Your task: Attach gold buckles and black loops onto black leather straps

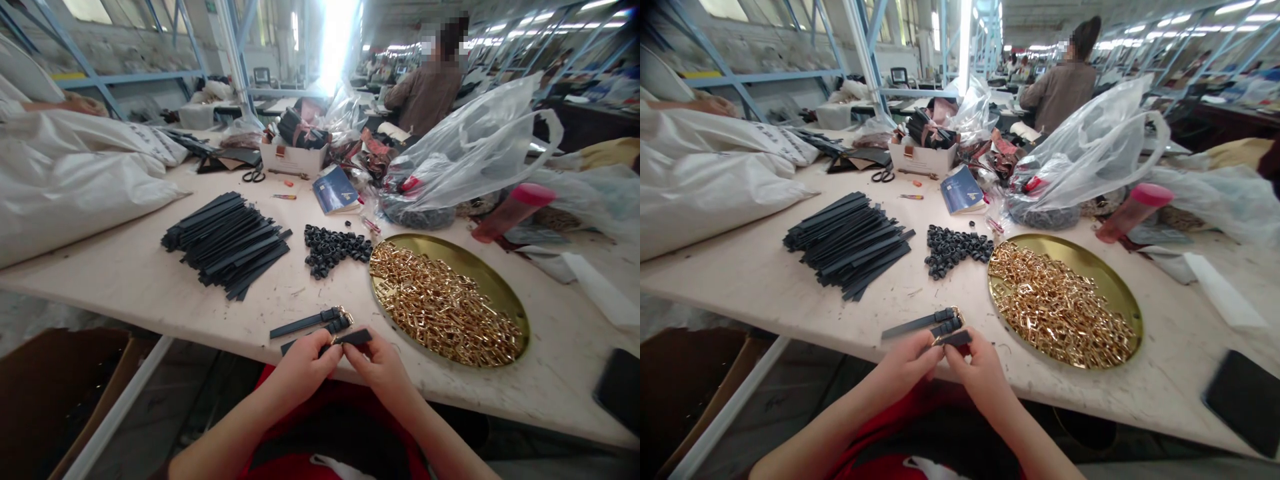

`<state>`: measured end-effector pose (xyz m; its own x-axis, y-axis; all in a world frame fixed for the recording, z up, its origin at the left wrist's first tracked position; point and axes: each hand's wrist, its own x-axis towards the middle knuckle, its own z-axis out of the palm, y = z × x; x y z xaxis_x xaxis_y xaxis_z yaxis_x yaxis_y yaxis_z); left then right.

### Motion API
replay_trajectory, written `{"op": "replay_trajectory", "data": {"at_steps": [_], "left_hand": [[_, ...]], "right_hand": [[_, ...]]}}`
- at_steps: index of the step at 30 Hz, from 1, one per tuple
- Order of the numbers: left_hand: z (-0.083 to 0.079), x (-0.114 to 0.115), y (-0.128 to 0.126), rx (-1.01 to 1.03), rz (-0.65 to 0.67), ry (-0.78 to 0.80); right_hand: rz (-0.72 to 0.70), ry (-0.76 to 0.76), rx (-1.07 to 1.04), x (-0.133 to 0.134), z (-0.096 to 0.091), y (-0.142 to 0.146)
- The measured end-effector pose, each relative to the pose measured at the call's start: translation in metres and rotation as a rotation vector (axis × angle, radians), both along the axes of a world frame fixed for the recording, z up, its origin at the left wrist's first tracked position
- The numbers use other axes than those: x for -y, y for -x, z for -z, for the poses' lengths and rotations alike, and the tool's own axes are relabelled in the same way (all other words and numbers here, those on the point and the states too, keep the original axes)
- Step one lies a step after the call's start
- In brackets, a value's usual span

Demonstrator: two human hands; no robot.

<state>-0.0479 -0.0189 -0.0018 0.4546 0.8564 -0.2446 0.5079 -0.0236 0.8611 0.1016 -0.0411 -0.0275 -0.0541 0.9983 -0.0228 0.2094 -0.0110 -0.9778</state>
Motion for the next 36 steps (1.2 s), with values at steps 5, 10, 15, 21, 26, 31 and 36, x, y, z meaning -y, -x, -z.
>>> {"op": "replay_trajectory", "data": {"at_steps": [5, 10, 15, 21, 26, 31, 36], "left_hand": [[-0.001, -0.006, 0.0, -0.115, -0.002, -0.08], [-0.003, -0.012, 0.0, 0.012, 0.081, 0.009], [-0.003, -0.018, 0.001, 0.083, 0.062, 0.078], [-0.001, -0.016, -0.003, -0.123, 0.038, -0.081], [-0.016, -0.014, -0.002, -0.12, 0.167, -0.059], [-0.021, -0.015, 0.0, -0.006, 0.215, 0.061], [-0.011, -0.014, 0.003, 0.05, 0.111, 0.134]], "right_hand": [[-0.011, -0.06, 0.01, -0.003, -0.002, -0.004], [-0.041, 0.194, -0.212, -0.01, 0.009, -0.006], [0.05, 0.026, -0.082, -0.007, 0.01, -0.001], [0.007, -0.086, 0.083, -0.008, 0.005, -0.005], [-0.104, 0.244, -0.205, -0.016, 0.003, -0.014], [-0.152, 0.209, -0.186, -0.013, -0.002, -0.016], [-0.044, -0.111, 0.15, -0.005, -0.01, -0.012]]}}
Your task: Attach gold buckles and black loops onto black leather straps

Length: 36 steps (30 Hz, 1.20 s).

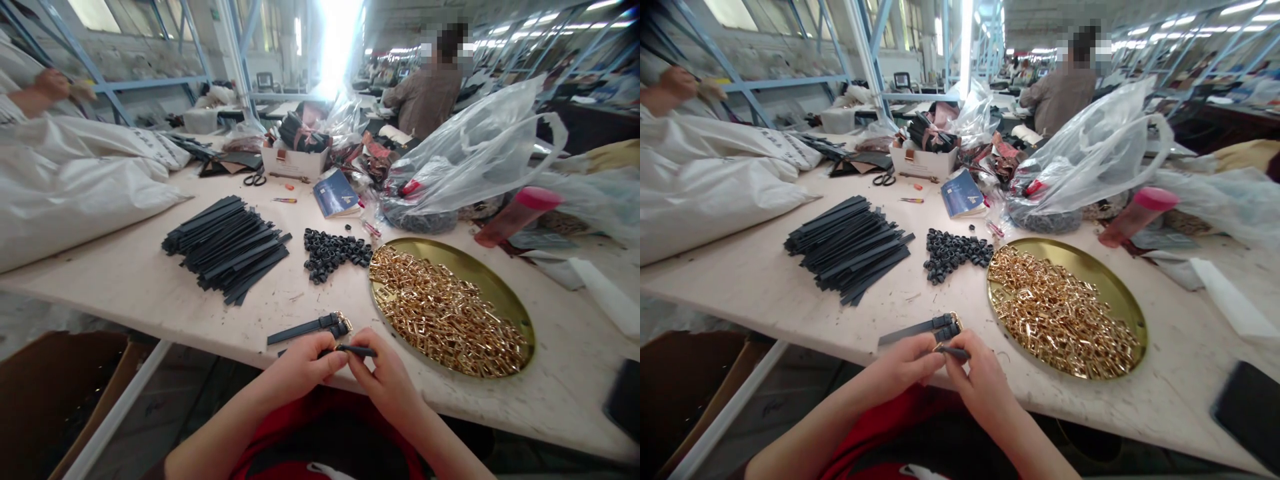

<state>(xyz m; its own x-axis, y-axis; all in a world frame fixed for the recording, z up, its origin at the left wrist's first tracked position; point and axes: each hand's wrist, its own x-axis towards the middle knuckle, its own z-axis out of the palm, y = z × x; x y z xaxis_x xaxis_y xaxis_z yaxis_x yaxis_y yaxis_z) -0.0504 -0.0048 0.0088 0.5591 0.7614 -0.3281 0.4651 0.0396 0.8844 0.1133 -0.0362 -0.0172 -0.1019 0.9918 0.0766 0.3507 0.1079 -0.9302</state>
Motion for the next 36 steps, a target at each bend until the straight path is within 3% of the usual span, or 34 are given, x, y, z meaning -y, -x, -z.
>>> {"op": "replay_trajectory", "data": {"at_steps": [7, 10, 13, 15, 18, 21, 25, 27, 30, 33, 36], "left_hand": [[0.002, -0.008, -0.004, -0.028, -0.071, 0.022], [0.006, -0.012, -0.005, 0.007, -0.148, 0.065], [0.005, -0.018, -0.003, 0.035, -0.126, -0.011], [0.003, -0.024, 0.0, -0.009, -0.129, -0.108], [0.003, -0.037, 0.003, -0.048, -0.19, -0.134], [0.009, -0.049, 0.005, -0.032, -0.222, -0.083], [0.018, -0.061, 0.008, -0.028, -0.271, -0.094], [0.02, -0.067, 0.006, -0.033, -0.312, -0.126], [0.023, -0.072, -0.001, -0.007, -0.374, -0.151], [0.023, -0.069, -0.01, -0.003, -0.325, -0.163], [0.02, -0.057, -0.014, -0.077, -0.236, -0.178]], "right_hand": [[-0.015, 0.015, -0.071, 0.002, -0.003, 0.008], [-0.165, 0.128, -0.119, -0.006, -0.003, 0.002], [-0.297, 0.223, -0.083, -0.036, -0.002, -0.017], [-0.152, 0.119, 0.117, -0.071, 0.001, -0.034], [0.173, -0.138, 0.691, -0.131, 0.011, -0.053], [0.215, -0.184, 0.911, -0.175, 0.022, -0.057], [0.188, -0.199, 0.961, -0.183, 0.024, -0.051], [0.138, -0.147, 0.842, -0.171, 0.019, -0.047], [-0.065, 0.127, 0.361, -0.143, 0.01, -0.036], [-0.207, 0.33, -0.03, -0.116, 0.005, -0.023], [-0.209, 0.416, -0.194, -0.094, 0.002, -0.016]]}}
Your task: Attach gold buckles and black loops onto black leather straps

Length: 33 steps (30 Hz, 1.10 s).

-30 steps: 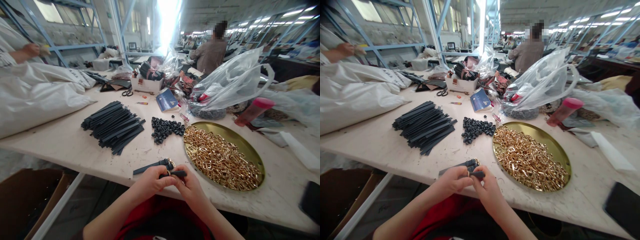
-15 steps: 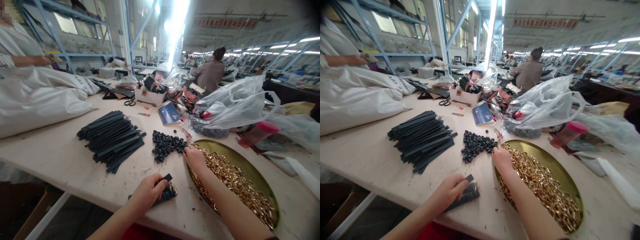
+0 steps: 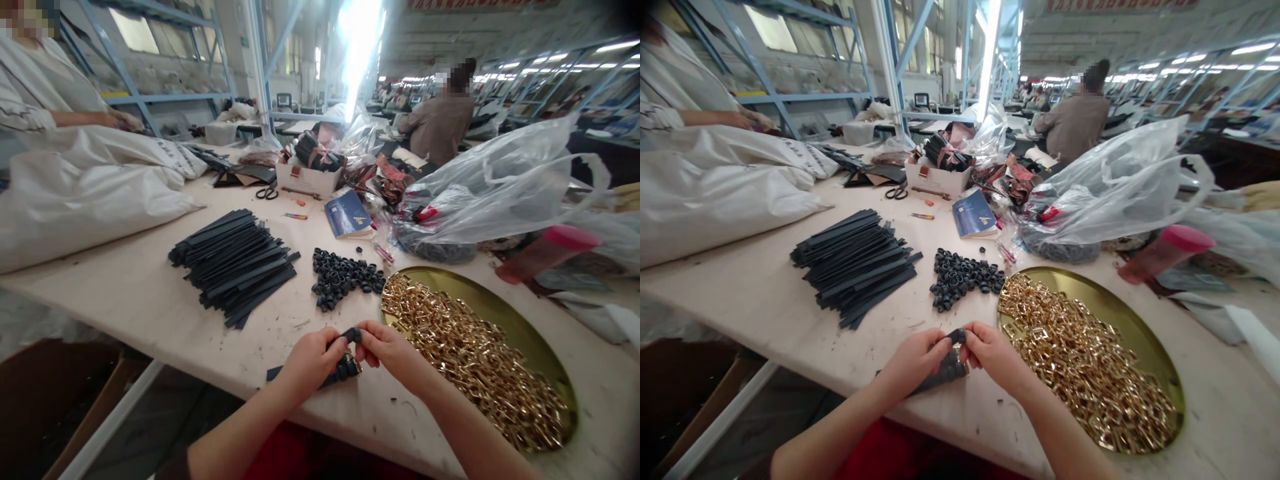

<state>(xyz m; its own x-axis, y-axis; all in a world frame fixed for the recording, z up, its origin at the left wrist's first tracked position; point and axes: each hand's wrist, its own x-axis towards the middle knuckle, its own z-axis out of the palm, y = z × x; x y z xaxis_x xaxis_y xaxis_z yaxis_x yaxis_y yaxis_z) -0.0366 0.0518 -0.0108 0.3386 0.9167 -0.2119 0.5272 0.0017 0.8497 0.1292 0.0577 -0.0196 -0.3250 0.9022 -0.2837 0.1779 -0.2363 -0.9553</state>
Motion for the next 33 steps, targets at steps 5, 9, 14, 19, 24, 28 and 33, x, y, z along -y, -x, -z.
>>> {"op": "replay_trajectory", "data": {"at_steps": [5, 9, 14, 19, 24, 28, 33], "left_hand": [[-0.011, 0.021, 0.0, -0.084, 0.067, -0.042], [-0.021, 0.03, -0.001, -0.048, 0.19, 0.019], [-0.036, 0.043, -0.005, -0.097, 0.211, -0.014], [-0.036, 0.058, -0.003, -0.002, 0.092, -0.005], [-0.029, 0.062, 0.001, 0.165, 0.092, 0.025], [-0.027, 0.061, 0.004, 0.176, 0.044, 0.056], [-0.021, 0.061, 0.007, 0.087, -0.011, 0.048]], "right_hand": [[0.062, -0.033, -0.114, 0.029, -0.005, -0.001], [0.012, -0.115, -0.096, 0.045, -0.005, -0.004], [0.04, -0.114, -0.16, 0.057, 0.005, 0.001], [0.242, -0.14, -0.25, 0.068, 0.008, 0.014], [0.207, -0.087, -0.384, 0.078, 0.002, 0.021], [0.263, 0.169, -0.62, 0.08, -0.002, 0.018], [0.246, 0.302, -0.719, 0.083, 0.0, 0.019]]}}
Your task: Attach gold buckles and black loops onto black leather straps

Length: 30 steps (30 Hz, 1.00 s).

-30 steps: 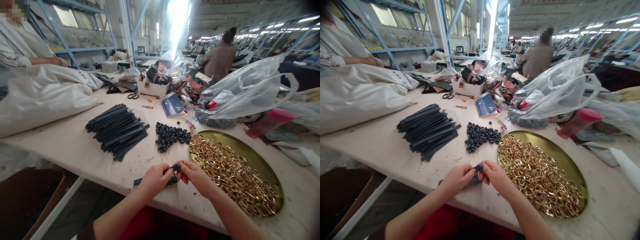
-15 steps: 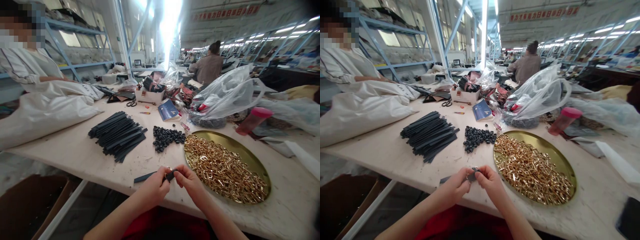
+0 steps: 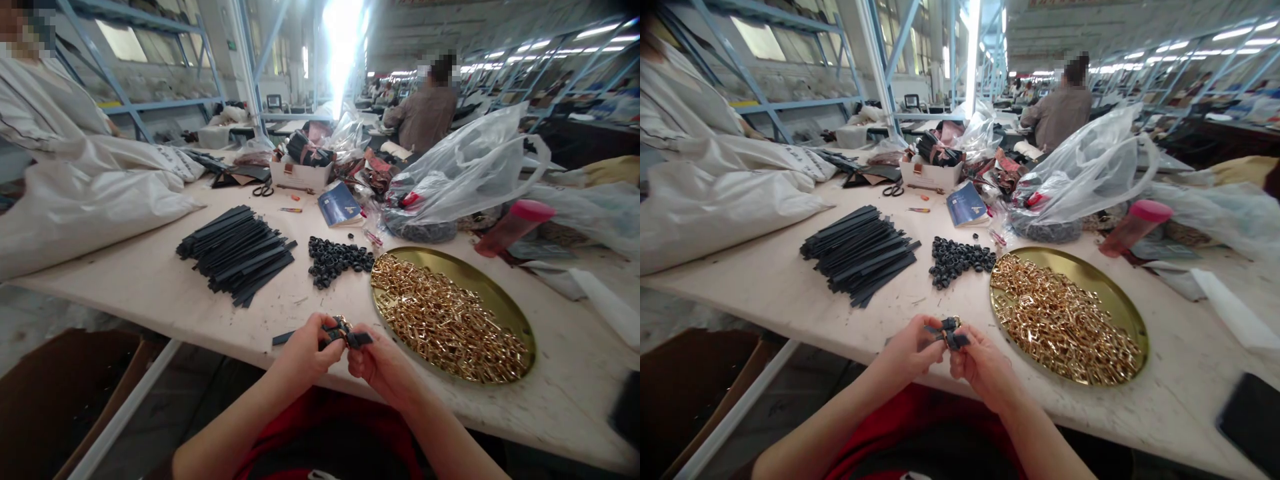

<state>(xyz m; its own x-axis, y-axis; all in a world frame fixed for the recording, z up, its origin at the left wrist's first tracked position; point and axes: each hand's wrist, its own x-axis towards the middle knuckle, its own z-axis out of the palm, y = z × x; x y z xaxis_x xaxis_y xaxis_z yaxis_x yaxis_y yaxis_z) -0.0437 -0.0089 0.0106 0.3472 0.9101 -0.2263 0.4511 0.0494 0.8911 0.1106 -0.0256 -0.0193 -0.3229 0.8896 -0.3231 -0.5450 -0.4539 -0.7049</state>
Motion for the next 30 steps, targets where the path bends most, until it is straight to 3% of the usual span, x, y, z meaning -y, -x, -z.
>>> {"op": "replay_trajectory", "data": {"at_steps": [7, 10, 17, 21, 26, 30], "left_hand": [[-0.001, 0.001, 0.002, -0.148, -0.033, -0.06], [-0.002, 0.0, 0.004, -0.209, -0.017, -0.083], [-0.001, 0.004, 0.004, 0.277, 0.036, 0.282], [0.002, 0.008, 0.005, 0.344, 0.012, 0.338], [0.002, 0.013, 0.01, 0.421, 0.027, 0.4], [-0.003, 0.017, 0.012, 0.424, 0.056, 0.425]], "right_hand": [[-0.166, -0.031, 0.082, 0.003, 0.006, 0.002], [-0.137, -0.095, 0.137, 0.003, 0.008, 0.002], [0.082, -0.238, 0.368, 0.0, 0.009, 0.004], [0.203, -0.351, 0.655, 0.0, 0.01, 0.004], [-0.018, -0.359, 0.631, 0.002, 0.008, -0.003], [-0.067, -0.343, 0.635, 0.008, 0.007, -0.005]]}}
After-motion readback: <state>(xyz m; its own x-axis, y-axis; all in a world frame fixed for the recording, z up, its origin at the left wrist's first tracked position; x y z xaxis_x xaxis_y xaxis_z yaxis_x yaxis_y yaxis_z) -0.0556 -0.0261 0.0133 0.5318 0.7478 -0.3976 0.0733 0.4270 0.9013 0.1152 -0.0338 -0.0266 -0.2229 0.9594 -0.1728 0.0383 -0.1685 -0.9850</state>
